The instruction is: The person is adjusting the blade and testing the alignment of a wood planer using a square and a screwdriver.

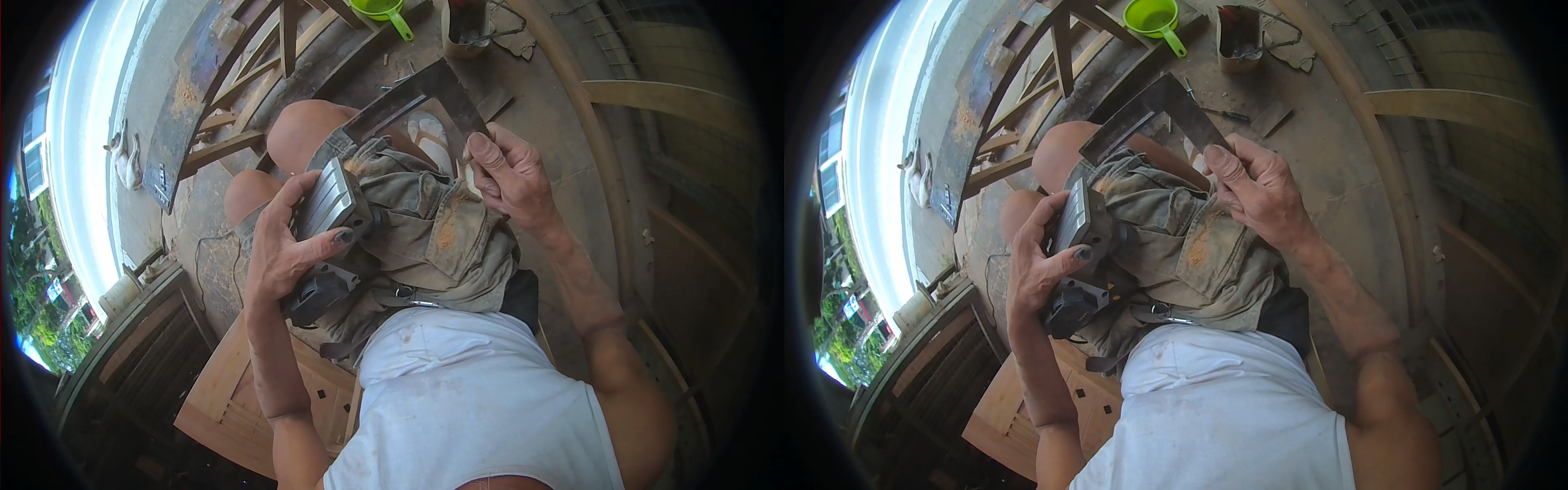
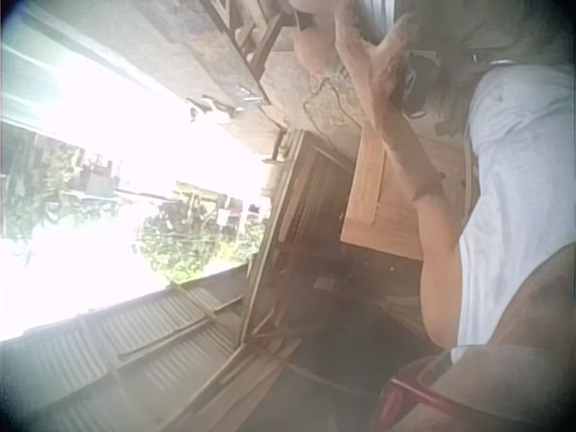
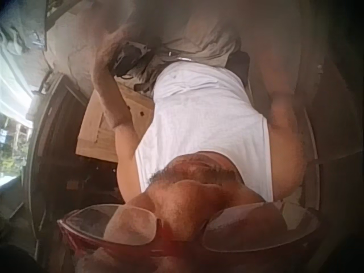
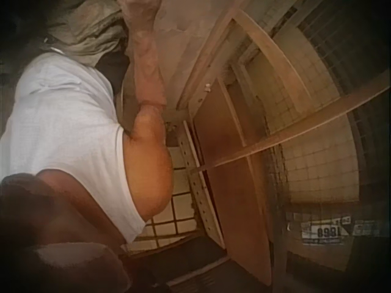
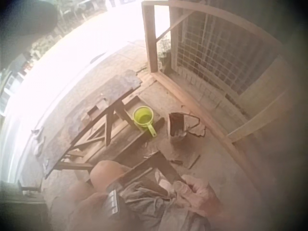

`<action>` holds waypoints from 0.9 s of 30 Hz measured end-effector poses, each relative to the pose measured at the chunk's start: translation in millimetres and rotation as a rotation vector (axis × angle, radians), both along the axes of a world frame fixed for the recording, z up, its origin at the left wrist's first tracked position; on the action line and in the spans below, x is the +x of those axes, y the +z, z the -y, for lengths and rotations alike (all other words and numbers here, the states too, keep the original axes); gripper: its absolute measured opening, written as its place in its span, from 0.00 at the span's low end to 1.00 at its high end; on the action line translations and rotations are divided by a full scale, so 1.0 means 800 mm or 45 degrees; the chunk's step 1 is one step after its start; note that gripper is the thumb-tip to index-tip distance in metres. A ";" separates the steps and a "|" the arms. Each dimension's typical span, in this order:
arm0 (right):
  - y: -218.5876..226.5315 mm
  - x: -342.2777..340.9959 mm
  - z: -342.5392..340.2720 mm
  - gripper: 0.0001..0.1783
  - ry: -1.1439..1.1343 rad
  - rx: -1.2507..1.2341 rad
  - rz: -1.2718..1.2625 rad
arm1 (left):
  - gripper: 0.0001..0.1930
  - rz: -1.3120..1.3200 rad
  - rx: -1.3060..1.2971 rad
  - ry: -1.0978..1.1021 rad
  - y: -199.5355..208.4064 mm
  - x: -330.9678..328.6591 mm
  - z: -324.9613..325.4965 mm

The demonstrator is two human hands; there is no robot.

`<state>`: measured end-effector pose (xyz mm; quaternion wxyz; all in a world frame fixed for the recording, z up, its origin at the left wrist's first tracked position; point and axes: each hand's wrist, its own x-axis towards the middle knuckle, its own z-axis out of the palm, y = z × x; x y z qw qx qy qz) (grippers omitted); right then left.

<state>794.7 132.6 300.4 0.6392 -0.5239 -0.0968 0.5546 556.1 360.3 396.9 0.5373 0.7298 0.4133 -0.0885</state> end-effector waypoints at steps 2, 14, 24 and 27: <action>0.011 -0.003 0.004 0.21 0.079 -0.029 -0.009 | 0.53 -0.030 0.023 0.026 -0.002 0.000 0.002; 0.014 0.000 0.010 0.21 0.124 0.003 0.012 | 0.52 -0.041 -0.067 0.092 0.001 0.005 0.003; 0.004 0.054 0.014 0.21 -0.252 -0.156 0.064 | 0.54 0.156 0.046 0.065 0.016 -0.021 -0.030; 0.007 0.045 0.017 0.21 -0.218 -0.166 0.034 | 0.56 0.256 -0.364 0.434 0.031 -0.030 -0.034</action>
